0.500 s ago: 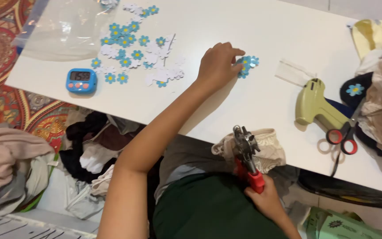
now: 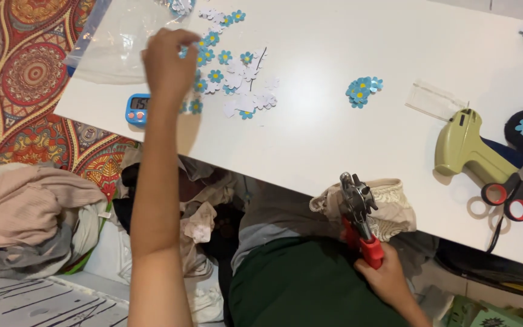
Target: Punching holes in lace fabric and handling small flower cutouts for a craft project
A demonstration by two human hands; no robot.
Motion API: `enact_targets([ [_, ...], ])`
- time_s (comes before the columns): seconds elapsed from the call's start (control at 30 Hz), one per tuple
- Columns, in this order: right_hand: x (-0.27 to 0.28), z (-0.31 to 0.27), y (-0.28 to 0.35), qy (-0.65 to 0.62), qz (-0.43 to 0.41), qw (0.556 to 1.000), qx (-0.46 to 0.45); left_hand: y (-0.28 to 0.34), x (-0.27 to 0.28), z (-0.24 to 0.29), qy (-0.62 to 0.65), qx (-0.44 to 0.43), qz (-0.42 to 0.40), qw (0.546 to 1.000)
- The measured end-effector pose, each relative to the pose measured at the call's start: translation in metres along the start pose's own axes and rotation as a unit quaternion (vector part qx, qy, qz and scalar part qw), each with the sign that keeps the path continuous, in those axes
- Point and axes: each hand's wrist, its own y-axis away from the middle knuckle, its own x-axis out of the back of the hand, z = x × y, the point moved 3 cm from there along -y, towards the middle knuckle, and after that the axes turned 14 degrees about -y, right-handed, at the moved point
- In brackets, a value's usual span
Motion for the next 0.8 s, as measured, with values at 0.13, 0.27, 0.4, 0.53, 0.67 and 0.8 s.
enact_targets([
  [0.13, 0.001, -0.004, 0.001, 0.010, 0.002, 1.000, -0.007, -0.013, -0.024, -0.053, -0.032, -0.071, 0.066, 0.995],
  [0.27, 0.002, -0.004, -0.001, 0.018, -0.005, 1.000, -0.005, -0.013, -0.037, -0.053, -0.069, -0.065, 0.029, 0.995],
  [0.4, 0.000, -0.013, 0.000, 0.010, -0.010, 1.000, -0.013, -0.024, -0.056, -0.050, -0.111, -0.048, 0.018, 0.992],
  [0.53, -0.007, -0.037, 0.001, -0.037, -0.029, 0.999, -0.011, -0.030, -0.070, -0.053, -0.138, -0.062, 0.026, 0.988],
  [0.67, -0.002, -0.024, 0.000, -0.010, -0.032, 0.999, -0.003, -0.031, -0.073, -0.055, -0.172, -0.070, 0.036, 0.982],
  [0.8, -0.005, -0.026, 0.000, -0.005, -0.026, 1.000, 0.006, -0.028, -0.068, -0.052, -0.170, -0.075, 0.024, 0.982],
])
